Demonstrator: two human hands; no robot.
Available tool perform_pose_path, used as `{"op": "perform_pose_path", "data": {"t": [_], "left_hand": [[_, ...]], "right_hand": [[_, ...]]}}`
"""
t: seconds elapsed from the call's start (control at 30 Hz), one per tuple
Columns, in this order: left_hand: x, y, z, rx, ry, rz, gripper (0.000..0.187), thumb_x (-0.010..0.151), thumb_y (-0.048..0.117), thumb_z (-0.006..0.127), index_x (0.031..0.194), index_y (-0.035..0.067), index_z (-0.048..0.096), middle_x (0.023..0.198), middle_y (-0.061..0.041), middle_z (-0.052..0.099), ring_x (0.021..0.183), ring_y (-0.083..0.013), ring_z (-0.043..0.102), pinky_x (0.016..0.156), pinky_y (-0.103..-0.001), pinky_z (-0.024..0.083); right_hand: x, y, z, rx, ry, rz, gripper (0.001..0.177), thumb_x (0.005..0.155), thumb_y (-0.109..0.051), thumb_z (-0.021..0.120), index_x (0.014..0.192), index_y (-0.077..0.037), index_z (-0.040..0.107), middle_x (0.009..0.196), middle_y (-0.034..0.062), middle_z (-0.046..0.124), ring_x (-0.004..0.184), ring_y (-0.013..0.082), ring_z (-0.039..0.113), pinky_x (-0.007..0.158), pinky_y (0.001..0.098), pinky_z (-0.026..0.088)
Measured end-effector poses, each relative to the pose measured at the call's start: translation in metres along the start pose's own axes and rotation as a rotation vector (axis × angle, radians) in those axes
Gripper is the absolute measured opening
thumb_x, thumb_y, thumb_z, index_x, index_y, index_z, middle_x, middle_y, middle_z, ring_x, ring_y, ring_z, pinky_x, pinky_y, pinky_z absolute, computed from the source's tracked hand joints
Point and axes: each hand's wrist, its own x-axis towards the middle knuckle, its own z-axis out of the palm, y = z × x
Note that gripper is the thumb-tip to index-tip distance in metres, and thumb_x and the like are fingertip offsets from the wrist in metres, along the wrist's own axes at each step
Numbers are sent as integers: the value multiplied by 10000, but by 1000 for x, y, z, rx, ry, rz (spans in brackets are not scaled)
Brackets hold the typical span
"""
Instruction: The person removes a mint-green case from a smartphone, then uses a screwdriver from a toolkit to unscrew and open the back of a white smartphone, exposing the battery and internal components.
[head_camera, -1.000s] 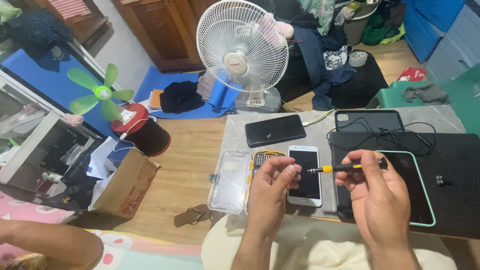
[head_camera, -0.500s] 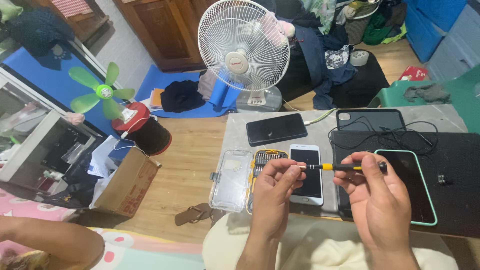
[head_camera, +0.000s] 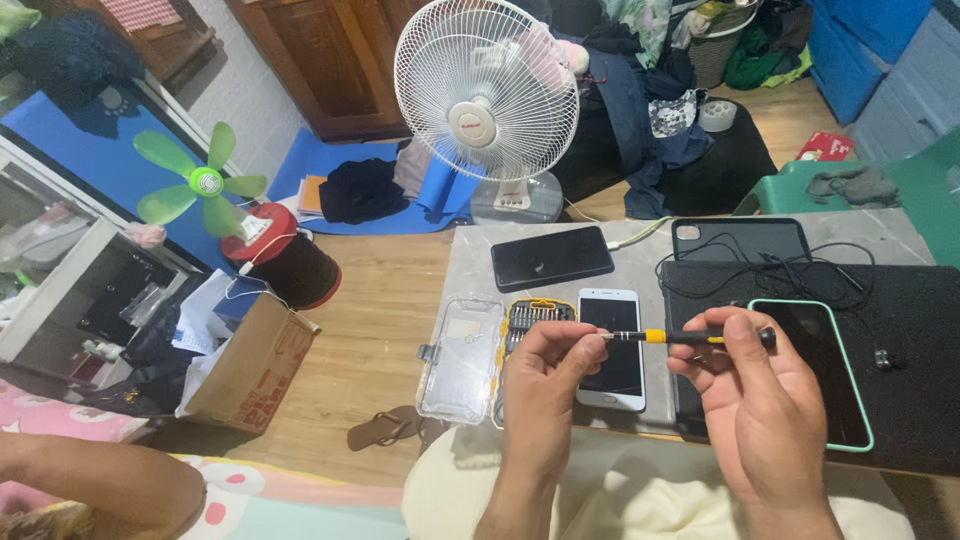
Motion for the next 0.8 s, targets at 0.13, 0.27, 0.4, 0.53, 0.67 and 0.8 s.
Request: {"op": "perform_pose_path", "data": {"t": [0.13, 0.27, 0.4, 0.53, 0.67, 0.8], "left_hand": [[-1, -1, 0, 14, 9, 3, 184, 893, 107, 767, 1040, 13, 709, 943, -51, 727, 872, -111, 662, 817, -263, 541], [0, 0, 0, 27, 6, 6, 186, 898, 108, 766, 1047, 10, 714, 938, -53, 730, 865, -109, 654, 807, -258, 534], [0, 1, 0, 41, -1, -19, 193, 890, 101, 768, 1052, 0, 739, 937, -58, 737, 863, -109, 665, 798, -258, 535], [0, 1, 1, 25, -6, -11, 200, 882, 87, 772, 1060, -2, 746, 948, -56, 745, 876, -110, 678, 822, -259, 549], [0, 1, 1, 46, -18, -18, 211, 886, 75, 772, 1078, -10, 751, 956, -60, 748, 884, -109, 683, 827, -258, 550], [2, 1, 1, 59, -39, -3, 215, 897, 73, 769, 1091, -17, 753, 981, -71, 755, 898, -114, 692, 837, -264, 554]], "right_hand": [[-1, -1, -1, -12, -22, -17, 274, 1090, -228, 542, 1201, 19, 588, 1094, 139, 645, 963, 214, 667, 881, 393, 563], [1, -3, -2, -54, -24, -41, 268, 1063, -172, 565, 1246, 23, 586, 1114, 154, 666, 945, 215, 681, 872, 374, 576], [2, -5, -3, -143, 7, -63, 300, 1018, -98, 611, 1292, 18, 573, 1133, 202, 700, 928, 214, 705, 821, 323, 585], [3, -6, -2, -168, -6, -137, 327, 1001, -65, 632, 1303, 23, 543, 1166, 243, 706, 939, 224, 719, 811, 302, 598], [3, -9, -2, -185, -5, -144, 325, 1007, -61, 629, 1305, 35, 541, 1184, 251, 705, 941, 217, 716, 816, 299, 605], [3, -12, 0, -138, -51, -124, 335, 1001, -63, 629, 1313, 33, 553, 1201, 248, 705, 956, 208, 720, 820, 285, 601]]}}
